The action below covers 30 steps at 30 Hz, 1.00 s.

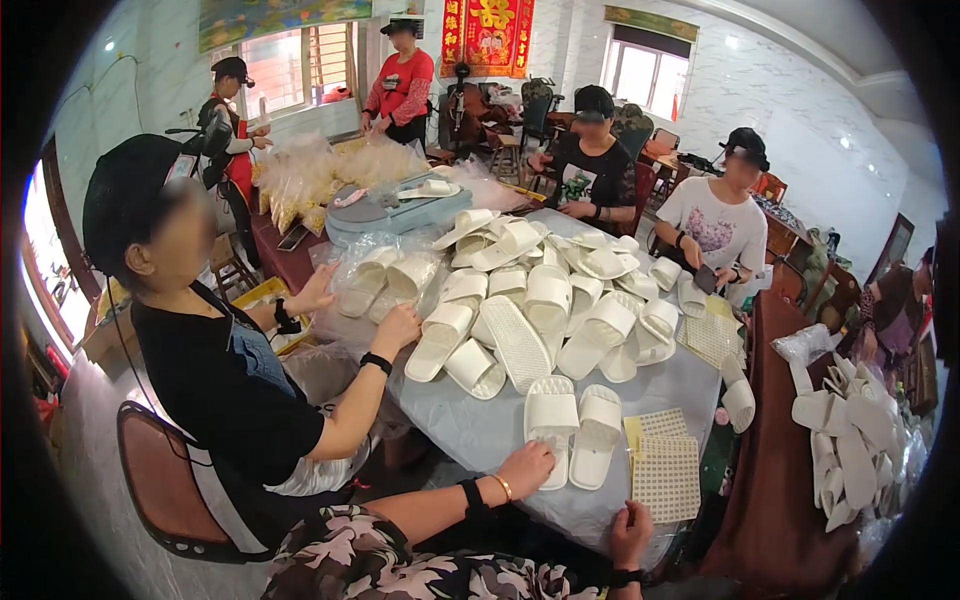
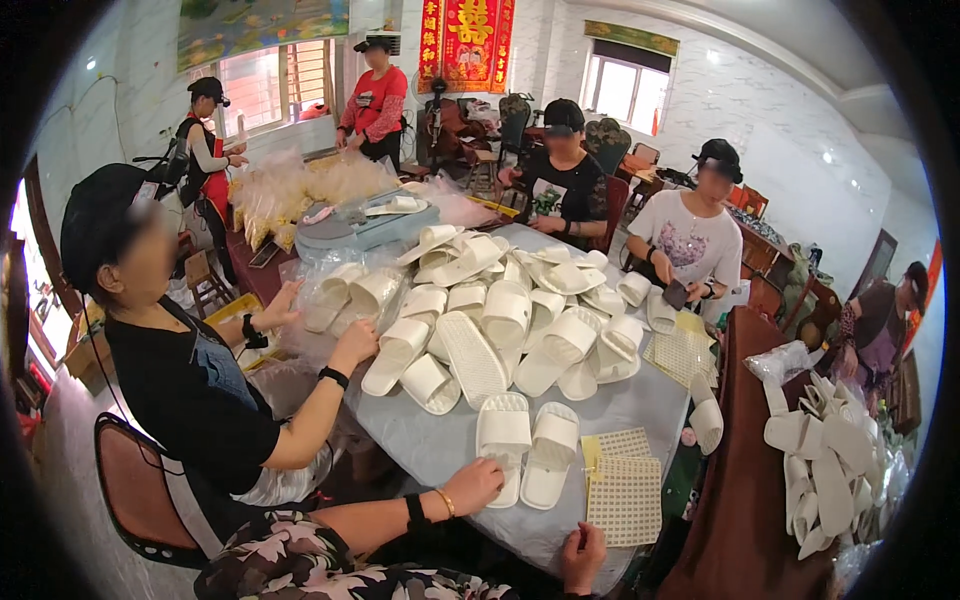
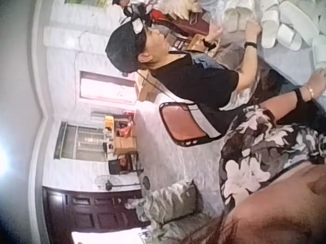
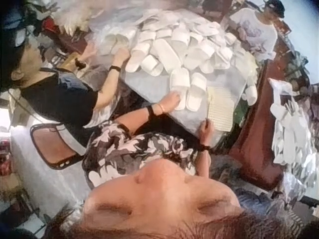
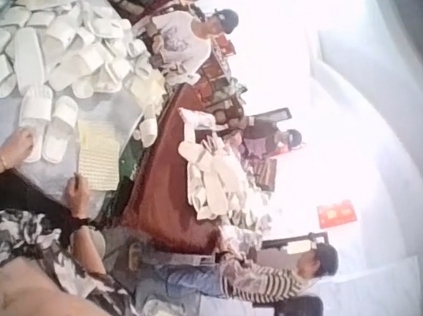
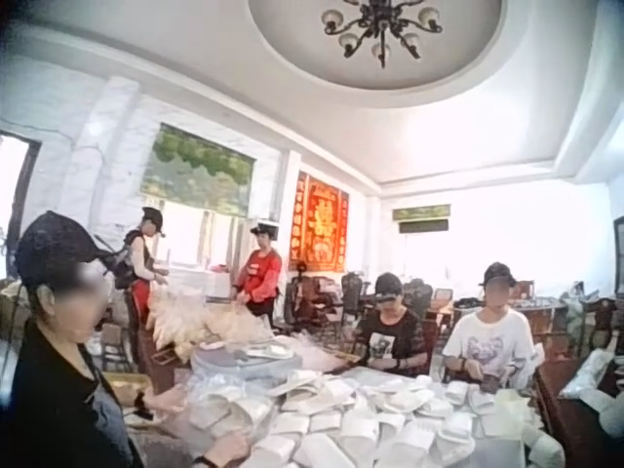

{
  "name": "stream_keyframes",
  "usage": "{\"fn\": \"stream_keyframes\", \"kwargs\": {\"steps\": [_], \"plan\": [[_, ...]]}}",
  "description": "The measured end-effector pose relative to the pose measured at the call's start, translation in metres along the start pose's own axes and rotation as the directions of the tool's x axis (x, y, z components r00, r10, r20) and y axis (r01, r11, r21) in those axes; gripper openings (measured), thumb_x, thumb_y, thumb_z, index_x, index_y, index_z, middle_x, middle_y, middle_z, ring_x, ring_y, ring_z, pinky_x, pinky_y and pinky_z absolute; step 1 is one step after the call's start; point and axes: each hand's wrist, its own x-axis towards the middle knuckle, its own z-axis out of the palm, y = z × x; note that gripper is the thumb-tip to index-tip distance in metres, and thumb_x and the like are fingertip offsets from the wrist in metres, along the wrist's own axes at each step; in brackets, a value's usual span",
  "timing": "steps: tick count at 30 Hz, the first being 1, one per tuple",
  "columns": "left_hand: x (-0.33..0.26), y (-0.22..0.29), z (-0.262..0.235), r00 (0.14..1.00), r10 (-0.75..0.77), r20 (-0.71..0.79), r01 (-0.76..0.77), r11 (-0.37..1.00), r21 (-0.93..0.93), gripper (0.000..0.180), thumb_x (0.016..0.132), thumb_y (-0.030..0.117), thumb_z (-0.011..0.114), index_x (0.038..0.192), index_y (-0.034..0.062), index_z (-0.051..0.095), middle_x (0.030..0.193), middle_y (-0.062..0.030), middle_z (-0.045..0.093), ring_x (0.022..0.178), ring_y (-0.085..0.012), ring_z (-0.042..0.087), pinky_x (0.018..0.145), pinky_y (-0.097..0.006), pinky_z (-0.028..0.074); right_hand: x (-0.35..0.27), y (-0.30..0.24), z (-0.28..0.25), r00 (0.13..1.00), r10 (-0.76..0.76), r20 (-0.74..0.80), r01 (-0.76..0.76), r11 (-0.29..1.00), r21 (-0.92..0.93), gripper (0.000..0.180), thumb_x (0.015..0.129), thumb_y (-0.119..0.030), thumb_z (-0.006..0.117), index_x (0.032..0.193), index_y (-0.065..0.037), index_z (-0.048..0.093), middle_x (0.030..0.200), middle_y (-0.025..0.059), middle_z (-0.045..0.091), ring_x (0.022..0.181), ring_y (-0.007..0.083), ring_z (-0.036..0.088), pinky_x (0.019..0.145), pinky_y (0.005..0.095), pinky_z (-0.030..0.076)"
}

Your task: Applying size or branding stickers to the interior of white slippers in a workshop setting.

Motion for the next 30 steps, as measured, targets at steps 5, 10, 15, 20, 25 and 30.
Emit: {"fn": "stream_keyframes", "kwargs": {"steps": [5,10,15,20,25,30], "plan": [[0.001,0.001,-0.001,1.000,-0.016,0.021,0.015,0.999,0.039,0.007,0.080,0.012,0.061,0.085,0.0059,0.061,0.093,-0.0113,0.057,0.088,-0.0315,0.056,0.080,-0.041,0.048,-0.001,-0.002,-0.002,1.000,0.031,-0.004,-0.031,0.999,-0.009,0.012,0.084,-0.004,0.061,0.094,0.001,0.065,0.079,0.0122,0.062,0.067,0.0218,0.059,0.063,0.0319,0.048],[-0.004,0.000,-0.005,0.996,0.082,0.033,-0.084,0.994,0.065,0.012,0.084,0.015,0.060,0.090,0.0051,0.061,0.095,-0.0110,0.058,0.091,-0.0307,0.056,0.083,-0.040,0.049,-0.002,0.004,-0.002,0.993,-0.116,-0.036,0.114,0.991,-0.063,0.013,0.081,-0.004,0.062,0.093,0.000,0.065,0.079,0.0129,0.062,0.069,0.0258,0.060,0.063,0.0342,0.048],[-0.013,-0.006,-0.009,0.989,0.132,0.075,-0.138,0.986,0.090,0.011,0.084,0.014,0.059,0.091,0.0055,0.061,0.103,-0.0113,0.061,0.098,-0.0294,0.058,0.087,-0.036,0.049,0.001,-0.009,-0.007,1.000,0.000,0.022,0.001,0.998,-0.058,0.011,0.080,-0.003,0.061,0.090,-0.001,0.066,0.076,0.0126,0.060,0.067,0.0279,0.058,0.063,0.0352,0.048],[-0.002,-0.008,-0.017,0.979,0.149,0.142,-0.164,0.982,0.097,0.014,0.080,0.012,0.059,0.092,0.0057,0.059,0.105,-0.0110,0.061,0.099,-0.0291,0.058,0.086,-0.035,0.050,0.007,-0.017,-0.010,0.993,0.085,0.081,-0.085,0.996,-0.003,0.010,0.081,-0.005,0.064,0.090,-0.001,0.067,0.075,0.0098,0.059,0.062,0.0214,0.057,0.058,0.0325,0.046],[0.012,-0.001,-0.025,0.958,0.106,0.266,-0.127,0.990,0.062,0.013,0.079,0.011,0.058,0.091,0.0056,0.060,0.109,-0.0110,0.059,0.101,-0.0289,0.057,0.088,-0.036,0.049,0.021,-0.029,-0.016,0.975,0.131,0.179,-0.141,0.989,0.041,0.011,0.083,-0.004,0.065,0.092,-0.001,0.067,0.076,0.0093,0.060,0.059,0.0194,0.056,0.055,0.0299,0.045],[-0.001,-0.005,-0.018,0.957,0.175,0.232,-0.184,0.983,0.017,0.011,0.078,0.012,0.057,0.086,0.0057,0.059,0.102,-0.0105,0.058,0.097,-0.0286,0.057,0.085,-0.036,0.049,0.032,-0.071,-0.004,0.947,0.115,0.300,-0.126,0.992,0.017,0.012,0.083,-0.003,0.065,0.095,-0.002,0.068,0.078,0.0100,0.062,0.061,0.0195,0.058,0.056,0.0291,0.046]]}}
